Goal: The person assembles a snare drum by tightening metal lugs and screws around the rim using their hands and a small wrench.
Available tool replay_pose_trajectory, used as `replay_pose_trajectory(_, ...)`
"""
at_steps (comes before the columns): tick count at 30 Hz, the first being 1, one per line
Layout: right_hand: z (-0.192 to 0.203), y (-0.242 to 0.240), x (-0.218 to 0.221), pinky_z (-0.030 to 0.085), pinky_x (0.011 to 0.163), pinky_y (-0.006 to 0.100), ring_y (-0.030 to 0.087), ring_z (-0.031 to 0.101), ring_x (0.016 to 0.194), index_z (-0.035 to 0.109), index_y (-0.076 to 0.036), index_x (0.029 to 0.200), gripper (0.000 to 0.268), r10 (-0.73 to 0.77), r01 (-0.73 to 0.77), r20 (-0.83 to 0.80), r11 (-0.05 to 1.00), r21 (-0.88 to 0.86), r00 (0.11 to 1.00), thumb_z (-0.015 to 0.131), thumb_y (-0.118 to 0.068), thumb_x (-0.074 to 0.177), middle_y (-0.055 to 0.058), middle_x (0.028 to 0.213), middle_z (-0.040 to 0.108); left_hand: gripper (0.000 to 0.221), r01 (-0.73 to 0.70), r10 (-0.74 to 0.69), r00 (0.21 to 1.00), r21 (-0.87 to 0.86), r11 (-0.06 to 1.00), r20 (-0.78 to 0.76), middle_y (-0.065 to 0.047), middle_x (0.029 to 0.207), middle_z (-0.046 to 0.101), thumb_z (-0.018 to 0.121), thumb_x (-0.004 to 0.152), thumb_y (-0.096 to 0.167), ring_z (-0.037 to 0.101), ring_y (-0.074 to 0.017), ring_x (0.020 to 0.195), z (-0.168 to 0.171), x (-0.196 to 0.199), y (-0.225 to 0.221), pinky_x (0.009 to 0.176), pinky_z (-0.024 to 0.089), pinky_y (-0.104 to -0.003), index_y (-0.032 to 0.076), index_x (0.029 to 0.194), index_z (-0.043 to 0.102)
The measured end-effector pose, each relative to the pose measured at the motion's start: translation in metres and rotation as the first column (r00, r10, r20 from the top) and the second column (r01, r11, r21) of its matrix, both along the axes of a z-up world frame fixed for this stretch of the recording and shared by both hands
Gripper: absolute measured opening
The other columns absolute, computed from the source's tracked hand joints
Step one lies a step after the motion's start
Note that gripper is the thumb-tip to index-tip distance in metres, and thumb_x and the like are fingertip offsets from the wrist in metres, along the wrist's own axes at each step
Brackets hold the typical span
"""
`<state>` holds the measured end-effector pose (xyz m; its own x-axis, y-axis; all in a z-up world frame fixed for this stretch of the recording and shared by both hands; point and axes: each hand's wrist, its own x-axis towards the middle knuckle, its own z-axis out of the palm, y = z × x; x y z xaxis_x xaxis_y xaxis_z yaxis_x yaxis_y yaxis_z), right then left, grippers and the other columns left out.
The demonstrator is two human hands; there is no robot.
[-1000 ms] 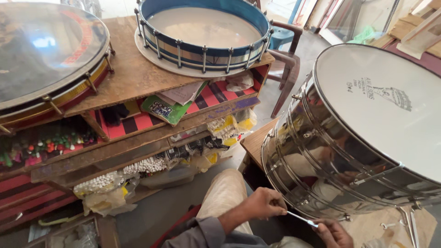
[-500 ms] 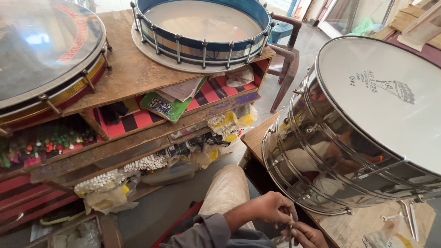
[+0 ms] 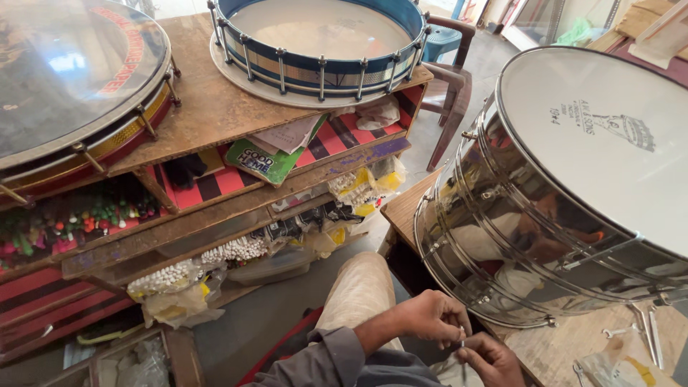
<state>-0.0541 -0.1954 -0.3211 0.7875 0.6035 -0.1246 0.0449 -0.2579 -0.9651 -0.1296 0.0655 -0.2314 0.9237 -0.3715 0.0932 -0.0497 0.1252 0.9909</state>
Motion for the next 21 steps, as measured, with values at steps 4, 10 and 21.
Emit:
replay_pose_trajectory(4,0.006,0.000,-0.004,0.052,0.062,0.028,0.013,0.066,0.070,0.073,-0.003,0.114,0.029,-0.108,0.109,0.031,0.994,-0.025,0.994,0.057,-0.013,0.091,0.007,0.084,0.076,0.017,-0.039,0.039,0.999,-0.026,0.999,-0.017,-0.008,0.083,0.073,0.071,0.095,0.007,0.067,-0.0088,0.067,-0.002,-0.001,-0.007,0.060,0.057,-0.024,-0.004,0.108,0.073)
replay_pose_trajectory(10,0.000,-0.009,-0.005,0.052,0.061,0.027,0.014,0.065,0.066,0.072,0.002,0.110,0.028,0.094,-0.065,-0.224,0.989,0.137,0.970,0.056,-0.016,0.097,0.009,0.078,0.073,0.017,-0.052,0.050,0.998,-0.071,0.996,-0.027,-0.007,0.083,0.072,0.071,0.098,0.010,0.066,-0.0079,0.069,-0.005,-0.001,-0.011,0.062,0.057,-0.024,-0.004,0.109,0.074)
replay_pose_trajectory(21,-0.008,-0.019,-0.002,0.051,0.058,0.026,0.011,0.064,0.061,0.072,0.000,0.099,0.030,0.039,-0.023,-0.197,0.996,0.086,0.980,0.054,-0.024,0.101,0.007,0.071,0.072,0.018,-0.035,0.035,0.999,0.040,0.999,-0.003,-0.009,0.083,0.074,0.072,0.095,0.009,0.068,-0.0089,0.068,0.006,-0.008,-0.011,0.062,0.058,-0.025,-0.005,0.108,0.074)
